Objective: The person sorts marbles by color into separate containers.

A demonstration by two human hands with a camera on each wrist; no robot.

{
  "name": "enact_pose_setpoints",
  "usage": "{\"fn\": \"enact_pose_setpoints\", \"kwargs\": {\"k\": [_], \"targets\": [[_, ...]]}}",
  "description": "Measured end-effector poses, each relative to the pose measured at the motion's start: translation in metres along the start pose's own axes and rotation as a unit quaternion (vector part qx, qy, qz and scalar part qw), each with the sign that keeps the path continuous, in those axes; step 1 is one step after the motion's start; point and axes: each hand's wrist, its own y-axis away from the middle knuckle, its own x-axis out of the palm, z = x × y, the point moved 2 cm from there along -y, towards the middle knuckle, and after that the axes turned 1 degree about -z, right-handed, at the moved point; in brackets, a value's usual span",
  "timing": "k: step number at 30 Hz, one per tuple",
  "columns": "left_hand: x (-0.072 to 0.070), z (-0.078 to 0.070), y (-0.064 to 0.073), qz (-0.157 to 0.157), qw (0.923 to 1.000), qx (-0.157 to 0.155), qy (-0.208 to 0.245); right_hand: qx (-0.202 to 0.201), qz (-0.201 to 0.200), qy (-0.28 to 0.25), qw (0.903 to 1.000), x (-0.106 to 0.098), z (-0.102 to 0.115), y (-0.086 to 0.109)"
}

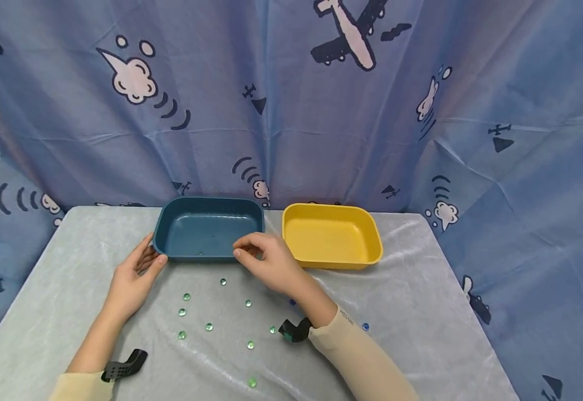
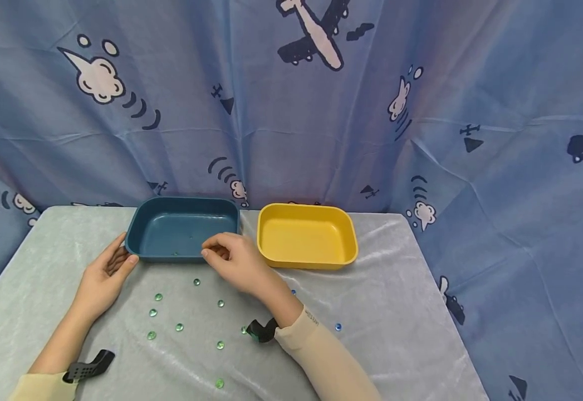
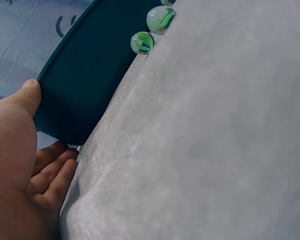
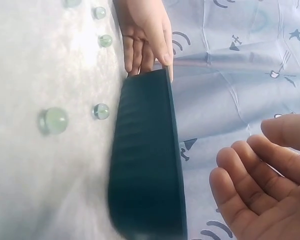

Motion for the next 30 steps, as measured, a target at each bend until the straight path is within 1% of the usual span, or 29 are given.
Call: {"fn": "enact_pose_setpoints", "kwargs": {"k": [8, 17, 26, 30], "targets": [[-0.001, 0.001, 0.002, -0.005, 1.0, 0.0, 0.003, -0.023, 0.017, -0.003, 0.9996, -0.004, -0.001, 0.018], [-0.002, 0.0, 0.003, -0.003, 1.0, -0.004, 0.0, -0.021, 0.045, 0.006, 0.9987, -0.007, 0.001, 0.041], [-0.001, 0.003, 0.001, 0.001, 1.0, -0.004, 0.004, -0.034, 0.066, 0.001, 0.9972, -0.008, -0.003, 0.061], [-0.001, 0.003, -0.001, 0.003, 1.0, 0.0, 0.006, -0.038, 0.081, -0.011, 0.9959, -0.008, -0.003, 0.07]]}}
